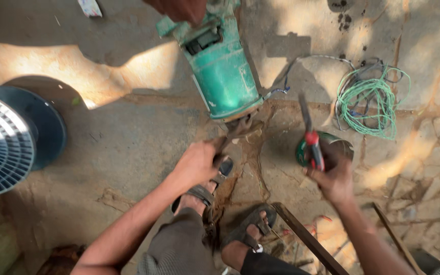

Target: The person uses pliers to pry and remove a metal ring from the end of a green electric motor. They repeatedly reposition the pliers and apply leverage to loosen the ring, eventually detaching it from the motor housing.

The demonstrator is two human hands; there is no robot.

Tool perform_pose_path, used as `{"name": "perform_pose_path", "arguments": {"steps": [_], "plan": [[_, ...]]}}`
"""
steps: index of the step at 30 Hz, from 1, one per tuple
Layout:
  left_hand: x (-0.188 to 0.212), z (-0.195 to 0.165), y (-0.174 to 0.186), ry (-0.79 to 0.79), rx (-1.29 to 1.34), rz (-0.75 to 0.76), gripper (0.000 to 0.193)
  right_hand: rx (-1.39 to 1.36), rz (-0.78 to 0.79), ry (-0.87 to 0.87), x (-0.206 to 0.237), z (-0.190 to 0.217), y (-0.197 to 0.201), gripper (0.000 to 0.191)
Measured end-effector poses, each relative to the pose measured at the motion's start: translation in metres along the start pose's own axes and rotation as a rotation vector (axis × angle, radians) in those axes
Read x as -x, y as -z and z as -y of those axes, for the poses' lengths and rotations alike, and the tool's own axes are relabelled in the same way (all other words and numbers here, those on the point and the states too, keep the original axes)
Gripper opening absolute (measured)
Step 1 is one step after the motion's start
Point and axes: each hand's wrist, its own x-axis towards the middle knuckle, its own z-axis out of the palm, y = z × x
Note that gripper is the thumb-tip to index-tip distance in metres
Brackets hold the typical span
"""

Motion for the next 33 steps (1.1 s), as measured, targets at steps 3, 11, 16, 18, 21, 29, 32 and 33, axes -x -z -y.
{"name": "perform_pose_path", "arguments": {"steps": [3,11,16,18,21,29,32,33], "plan": [[0.008,-0.006,0.014,-0.283,-0.167,-0.175,0.055,-0.151,-0.109,-0.230,0.049,-0.050,-0.043,0.061],[-0.029,-0.031,0.017,-0.425,0.366,-0.326,0.043,-0.393,-0.211,-0.506,0.128,-0.130,-0.106,0.066],[-0.062,-0.037,0.011,-0.327,0.348,-0.538,0.017,-0.230,-0.238,-0.428,0.116,-0.114,-0.079,0.076],[-0.079,-0.038,0.004,-0.297,0.300,-0.524,0.020,-0.204,-0.247,-0.333,0.101,-0.100,-0.064,0.076],[-0.100,-0.036,-0.008,-0.396,0.275,-0.547,0.018,-0.058,-0.226,-0.208,0.067,-0.076,-0.037,0.069],[-0.116,-0.022,-0.029,-0.536,0.270,-0.568,0.017,0.431,-0.118,0.202,-0.021,0.023,0.008,0.086],[-0.118,-0.022,-0.026,-0.517,0.267,-0.561,0.014,0.608,-0.096,0.140,-0.045,0.060,-0.002,0.088],[-0.118,-0.022,-0.025,-0.527,0.277,-0.559,0.014,0.648,-0.085,0.115,-0.051,0.071,-0.006,0.088]]}}
